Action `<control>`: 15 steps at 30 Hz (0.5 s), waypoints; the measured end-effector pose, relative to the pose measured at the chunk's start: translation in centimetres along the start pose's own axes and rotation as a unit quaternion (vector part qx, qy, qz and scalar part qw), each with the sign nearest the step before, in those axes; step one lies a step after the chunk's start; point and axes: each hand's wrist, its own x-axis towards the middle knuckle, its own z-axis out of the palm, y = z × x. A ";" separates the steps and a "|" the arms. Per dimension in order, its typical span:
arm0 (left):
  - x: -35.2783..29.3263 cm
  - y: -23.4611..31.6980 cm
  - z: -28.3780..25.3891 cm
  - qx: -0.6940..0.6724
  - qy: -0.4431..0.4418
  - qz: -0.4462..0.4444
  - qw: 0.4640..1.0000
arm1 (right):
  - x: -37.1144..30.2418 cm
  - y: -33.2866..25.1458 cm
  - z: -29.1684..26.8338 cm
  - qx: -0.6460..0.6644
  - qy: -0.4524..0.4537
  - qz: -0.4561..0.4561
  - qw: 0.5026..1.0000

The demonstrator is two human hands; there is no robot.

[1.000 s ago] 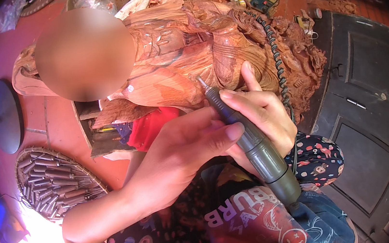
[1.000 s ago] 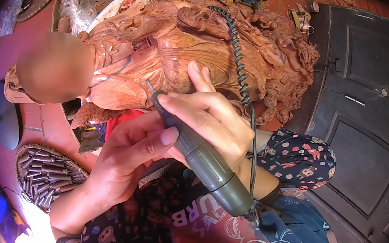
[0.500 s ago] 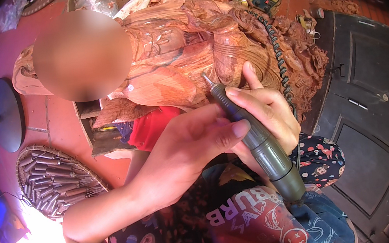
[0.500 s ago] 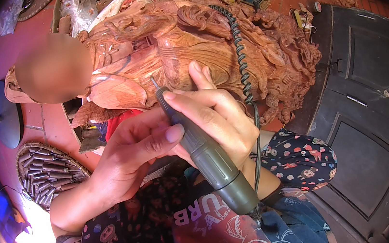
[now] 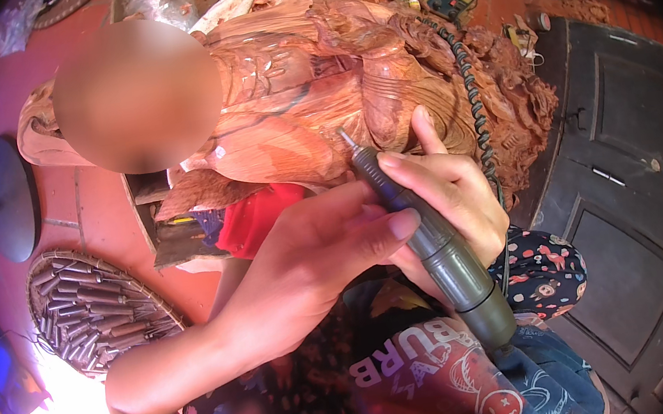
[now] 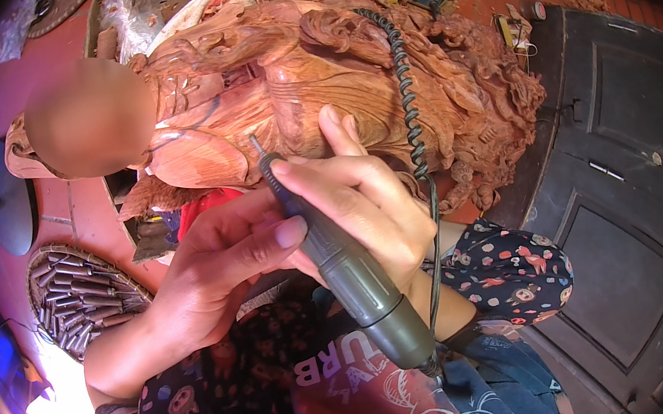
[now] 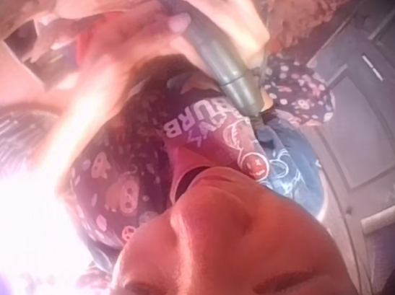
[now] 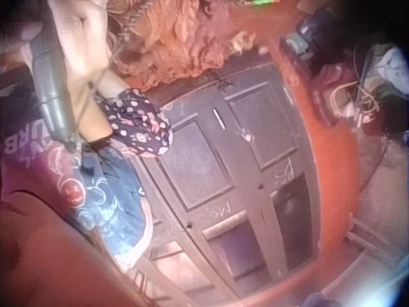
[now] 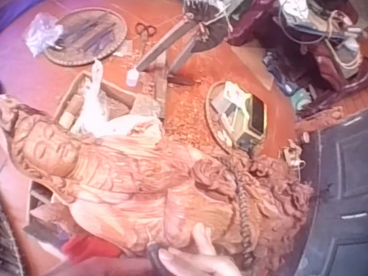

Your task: The person uses a rotary carving tool to refine details on a wooden sculpture of a seated figure. They hold the tool with both hands and work on the torso and arm areas, occasionally pausing to wipe away wood dust with a red cloth.

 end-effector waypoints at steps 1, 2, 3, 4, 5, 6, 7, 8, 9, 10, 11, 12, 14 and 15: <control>0.2 0.0 0.0 0.002 -0.003 -0.001 1.000 | -0.1 0.2 0.3 0.004 0.024 -0.004 1.000; 0.3 0.0 0.0 0.006 -0.004 -0.001 1.000 | 0.0 0.1 0.4 -0.003 0.036 0.000 0.999; 0.5 -0.1 -0.1 0.010 -0.004 0.000 1.000 | 0.0 0.1 0.4 -0.008 0.034 0.001 0.999; 0.5 -0.1 -0.1 0.013 -0.003 0.001 1.000 | 0.0 0.1 0.4 -0.011 0.031 0.002 0.999; 0.4 -0.1 -0.1 0.008 -0.008 0.003 1.000 | -0.1 0.2 0.3 -0.017 0.029 0.003 0.999; 0.3 0.0 -0.2 0.004 -0.012 0.005 1.000 | -0.1 0.1 0.4 -0.011 0.025 -0.001 1.000; 0.1 0.0 -0.2 -0.001 -0.015 0.007 1.000 | 0.0 0.0 0.5 -0.005 0.020 -0.004 1.000; -0.1 0.1 -0.2 -0.001 -0.011 0.003 1.000 | 0.1 -0.2 0.4 -0.003 0.017 -0.007 1.000; -0.3 0.2 -0.2 -0.001 -0.007 -0.001 1.000 | 0.3 -0.5 0.2 -0.011 -0.003 -0.005 1.000; -0.5 0.3 -0.2 -0.001 -0.003 -0.005 1.000 | 0.5 -0.8 -0.2 -0.019 -0.022 -0.002 1.000; -0.7 0.2 -0.2 -0.003 -0.002 -0.004 1.000 | 0.6 -1.0 -0.3 -0.023 -0.041 -0.001 0.999; -0.8 0.2 -0.2 -0.006 -0.002 -0.004 1.000 | 0.5 -0.9 -0.3 -0.024 -0.040 -0.003 0.999; -0.8 0.1 -0.1 -0.007 0.003 -0.001 1.000 | 0.3 -0.8 -0.4 -0.025 -0.039 -0.005 0.999; -0.7 0.1 0.0 -0.005 0.009 0.002 1.000 | 0.3 -0.7 -0.3 -0.022 -0.029 -0.003 0.999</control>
